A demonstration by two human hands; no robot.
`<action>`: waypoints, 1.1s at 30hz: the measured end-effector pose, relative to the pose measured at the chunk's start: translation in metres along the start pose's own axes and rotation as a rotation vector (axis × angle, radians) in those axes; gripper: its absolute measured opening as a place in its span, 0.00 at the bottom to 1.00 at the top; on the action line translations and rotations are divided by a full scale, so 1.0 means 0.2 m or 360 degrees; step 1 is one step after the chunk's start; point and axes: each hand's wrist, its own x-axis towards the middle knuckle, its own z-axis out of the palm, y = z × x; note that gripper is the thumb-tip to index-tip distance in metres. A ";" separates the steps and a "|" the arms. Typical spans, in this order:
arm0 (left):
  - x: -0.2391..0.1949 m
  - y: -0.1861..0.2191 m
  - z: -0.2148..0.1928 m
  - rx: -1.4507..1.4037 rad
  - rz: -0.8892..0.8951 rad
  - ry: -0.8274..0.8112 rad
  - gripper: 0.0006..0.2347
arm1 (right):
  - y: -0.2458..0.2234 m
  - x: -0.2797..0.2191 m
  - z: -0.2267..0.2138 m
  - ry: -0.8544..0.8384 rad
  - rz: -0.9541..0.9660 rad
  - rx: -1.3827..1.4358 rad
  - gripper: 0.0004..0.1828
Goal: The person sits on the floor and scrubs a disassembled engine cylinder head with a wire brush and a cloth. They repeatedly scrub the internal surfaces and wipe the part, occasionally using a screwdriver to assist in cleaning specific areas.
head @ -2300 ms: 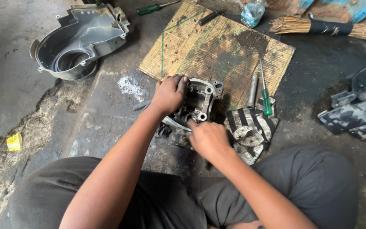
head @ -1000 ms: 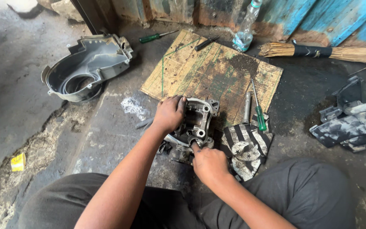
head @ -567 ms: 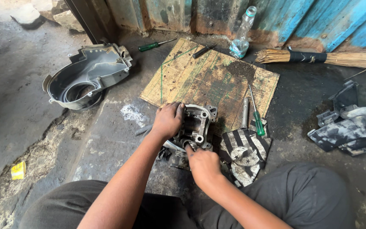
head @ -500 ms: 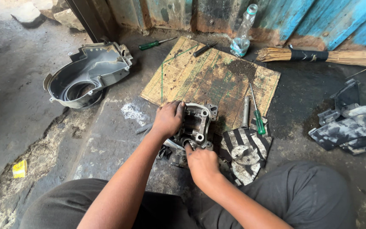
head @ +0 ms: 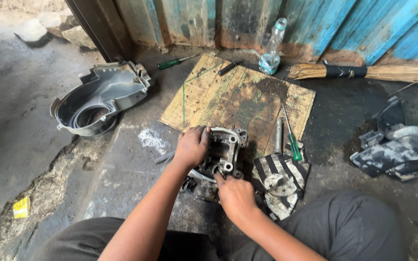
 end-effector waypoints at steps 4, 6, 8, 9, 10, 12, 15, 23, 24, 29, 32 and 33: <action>-0.01 0.02 -0.02 -0.0006 -0.0022 -0.0004 0.20 | -0.01 0.00 -0.04 -0.0073 0.0033 0.0070 0.21; -0.01 0.04 -0.04 -0.0024 -0.0070 -0.0045 0.19 | -0.01 0.00 -0.07 -0.0133 0.0031 0.0130 0.23; 0.00 0.04 -0.05 0.0000 -0.0060 -0.0043 0.19 | -0.01 -0.01 -0.10 -0.0217 0.0017 0.0208 0.26; -0.01 0.04 -0.03 0.0005 -0.0057 -0.0057 0.19 | 0.00 -0.03 -0.11 -0.0216 0.0019 0.0215 0.25; -0.01 0.04 -0.02 0.0017 -0.0030 -0.0019 0.19 | 0.01 -0.04 -0.12 -0.0214 0.0020 0.0223 0.25; 0.00 0.02 -0.01 0.0043 0.0025 0.0052 0.19 | 0.03 -0.07 -0.14 -0.0219 0.0028 0.0210 0.25; -0.01 0.02 -0.02 -0.0005 -0.0035 0.0000 0.19 | 0.05 -0.06 -0.15 -0.0237 0.0040 0.0160 0.25; -0.02 0.04 -0.03 -0.0025 -0.0024 0.0017 0.20 | 0.02 -0.02 -0.12 -0.0282 0.0072 0.0107 0.26; -0.02 0.04 -0.03 -0.0031 0.0026 0.0061 0.20 | 0.02 -0.03 -0.12 -0.0295 0.0065 0.0095 0.26; -0.02 0.04 -0.02 -0.0013 -0.0036 -0.0010 0.20 | 0.03 -0.02 -0.06 -0.0351 -0.0022 0.0026 0.28; -0.03 0.03 -0.02 0.0012 -0.0047 -0.0031 0.20 | 0.05 -0.04 -0.01 -0.0333 -0.0086 -0.0058 0.23; -0.02 0.03 -0.02 0.0007 -0.0036 -0.0029 0.20 | 0.05 -0.05 0.00 -0.0315 -0.0096 -0.0044 0.23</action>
